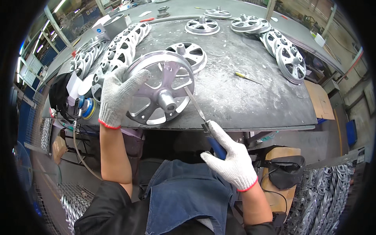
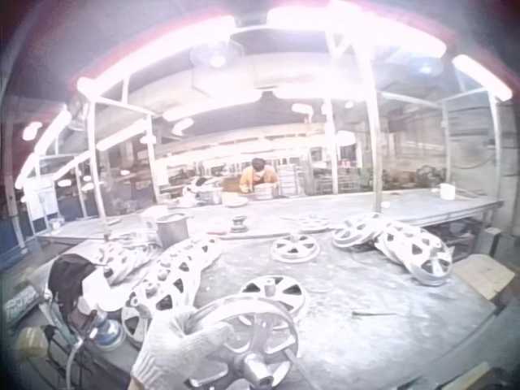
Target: The person deburrs the edges of metal wheel components on a workbench using a handheld deburring tool.
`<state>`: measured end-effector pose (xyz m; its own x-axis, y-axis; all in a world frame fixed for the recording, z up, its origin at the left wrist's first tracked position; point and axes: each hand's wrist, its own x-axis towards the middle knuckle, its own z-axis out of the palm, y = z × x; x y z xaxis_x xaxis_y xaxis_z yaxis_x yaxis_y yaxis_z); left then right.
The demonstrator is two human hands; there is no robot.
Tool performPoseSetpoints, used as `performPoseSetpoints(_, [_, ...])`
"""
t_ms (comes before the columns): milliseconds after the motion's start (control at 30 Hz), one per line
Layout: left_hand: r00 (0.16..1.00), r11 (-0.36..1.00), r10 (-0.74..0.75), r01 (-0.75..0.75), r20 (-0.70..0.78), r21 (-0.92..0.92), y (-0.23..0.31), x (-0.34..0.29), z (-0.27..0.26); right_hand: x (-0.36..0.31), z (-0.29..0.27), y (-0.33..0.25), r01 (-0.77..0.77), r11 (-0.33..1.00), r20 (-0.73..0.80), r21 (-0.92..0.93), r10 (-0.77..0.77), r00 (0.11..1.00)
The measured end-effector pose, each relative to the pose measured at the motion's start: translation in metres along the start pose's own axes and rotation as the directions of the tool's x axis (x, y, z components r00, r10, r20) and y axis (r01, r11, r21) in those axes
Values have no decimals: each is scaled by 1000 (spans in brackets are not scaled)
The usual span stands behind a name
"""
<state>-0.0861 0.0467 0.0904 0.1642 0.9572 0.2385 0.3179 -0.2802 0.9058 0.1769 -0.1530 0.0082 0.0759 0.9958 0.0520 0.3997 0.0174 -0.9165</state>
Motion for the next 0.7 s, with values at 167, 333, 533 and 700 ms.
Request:
performPoseSetpoints(167, [942, 917, 325, -336, 89, 216, -2, 1, 9, 17, 1, -1, -10, 990, -11, -142, 8, 1000])
performPoseSetpoints(333, [789, 715, 598, -605, 141, 351, -6, 2, 15, 13, 25, 15, 44, 999, -20, 22, -43, 999])
performPoseSetpoints(533, [844, 735, 506, -531, 180, 421, 0, 14, 17, 8, 30, 13, -465, 92, 460, 881, 67, 885])
performPoseSetpoints(700, [986, 920, 94, -138, 137, 368, 31, 35, 29, 22, 10, 11, -370, 897, 178, 241, 334, 925])
